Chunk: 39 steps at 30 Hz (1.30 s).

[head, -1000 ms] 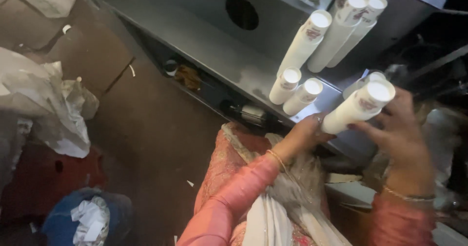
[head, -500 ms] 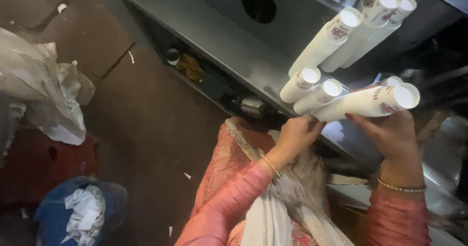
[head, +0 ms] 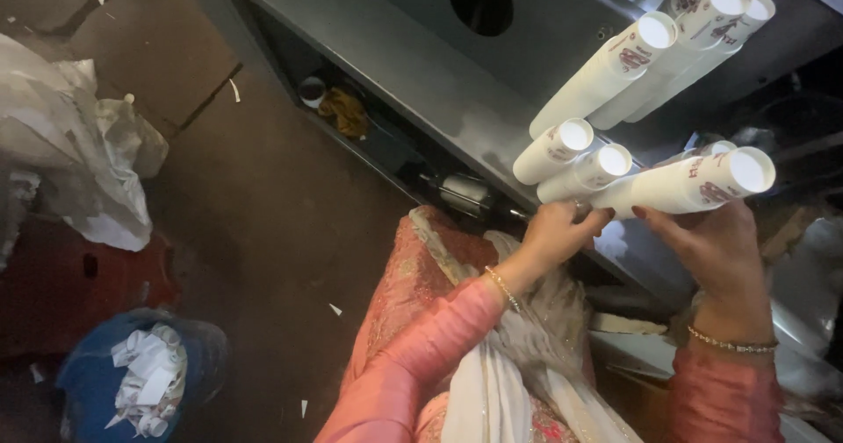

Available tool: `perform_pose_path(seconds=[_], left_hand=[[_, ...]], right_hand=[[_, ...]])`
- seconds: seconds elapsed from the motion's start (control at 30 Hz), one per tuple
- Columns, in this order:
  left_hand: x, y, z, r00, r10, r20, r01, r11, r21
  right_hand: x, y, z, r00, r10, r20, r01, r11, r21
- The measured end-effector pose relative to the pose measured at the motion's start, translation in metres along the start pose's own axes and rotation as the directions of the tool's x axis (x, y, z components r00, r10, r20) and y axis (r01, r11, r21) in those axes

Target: Manually packing stacks of paper cups into plastic bags and arranging them on a table for further processing.

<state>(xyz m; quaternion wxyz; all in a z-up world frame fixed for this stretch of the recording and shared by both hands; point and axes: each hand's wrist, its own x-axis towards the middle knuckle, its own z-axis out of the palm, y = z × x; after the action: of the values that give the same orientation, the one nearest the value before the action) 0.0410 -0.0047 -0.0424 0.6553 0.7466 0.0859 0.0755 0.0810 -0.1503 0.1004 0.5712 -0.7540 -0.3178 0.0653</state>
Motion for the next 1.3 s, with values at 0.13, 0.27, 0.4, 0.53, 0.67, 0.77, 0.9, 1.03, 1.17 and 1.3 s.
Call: perform_pose_path(seconds=[0.13,0.27,0.4,0.53,0.67,0.77,0.9,1.03,1.17,1.3], left_hand=[[0.009,-0.006,0.012,0.998,-0.035,0.045,0.043,0.978,-0.202],[0.014,-0.001,0.016,0.987,-0.123,0.099,0.152,0.907,-0.393],[0.016,0.002,0.027,0.995,-0.084,0.053,0.096,0.945,-0.312],[0.022,-0.005,0.041,1.0,0.022,-0.019,-0.024,0.996,-0.085],[0.03,-0.029,0.054,0.981,0.186,-0.047,-0.174,0.967,0.186],[0.021,-0.019,0.043,0.964,0.263,-0.045,-0.237,0.923,0.302],[0.01,-0.009,0.034,0.977,0.211,0.036,-0.209,0.904,0.374],[0.006,-0.007,0.036,0.928,0.362,0.086,-0.372,0.897,0.241],[0.0,-0.007,0.041,0.884,0.459,0.089,-0.466,0.88,0.087],[-0.007,-0.003,0.035,0.876,0.479,0.057,-0.482,0.874,0.067]], right_hand=[[0.007,0.016,-0.004,0.999,0.025,-0.025,-0.028,0.993,-0.115],[0.015,0.02,-0.009,0.998,0.052,-0.036,-0.063,0.882,-0.466],[0.013,0.039,-0.042,0.992,-0.123,-0.035,0.112,0.967,-0.23],[0.02,0.02,-0.069,0.964,-0.12,-0.238,0.087,0.985,-0.146],[0.037,0.071,-0.098,0.915,-0.219,-0.339,0.081,0.922,-0.378],[0.041,0.098,-0.09,0.904,0.029,-0.427,-0.184,0.927,-0.326],[0.019,0.088,-0.074,0.922,0.155,-0.354,-0.315,0.831,-0.457],[-0.025,0.077,-0.052,0.953,0.238,-0.188,-0.301,0.822,-0.484],[-0.05,0.081,-0.054,0.945,0.311,-0.103,-0.315,0.776,-0.546],[-0.043,0.025,-0.046,0.986,0.167,-0.003,-0.164,0.965,-0.206]])
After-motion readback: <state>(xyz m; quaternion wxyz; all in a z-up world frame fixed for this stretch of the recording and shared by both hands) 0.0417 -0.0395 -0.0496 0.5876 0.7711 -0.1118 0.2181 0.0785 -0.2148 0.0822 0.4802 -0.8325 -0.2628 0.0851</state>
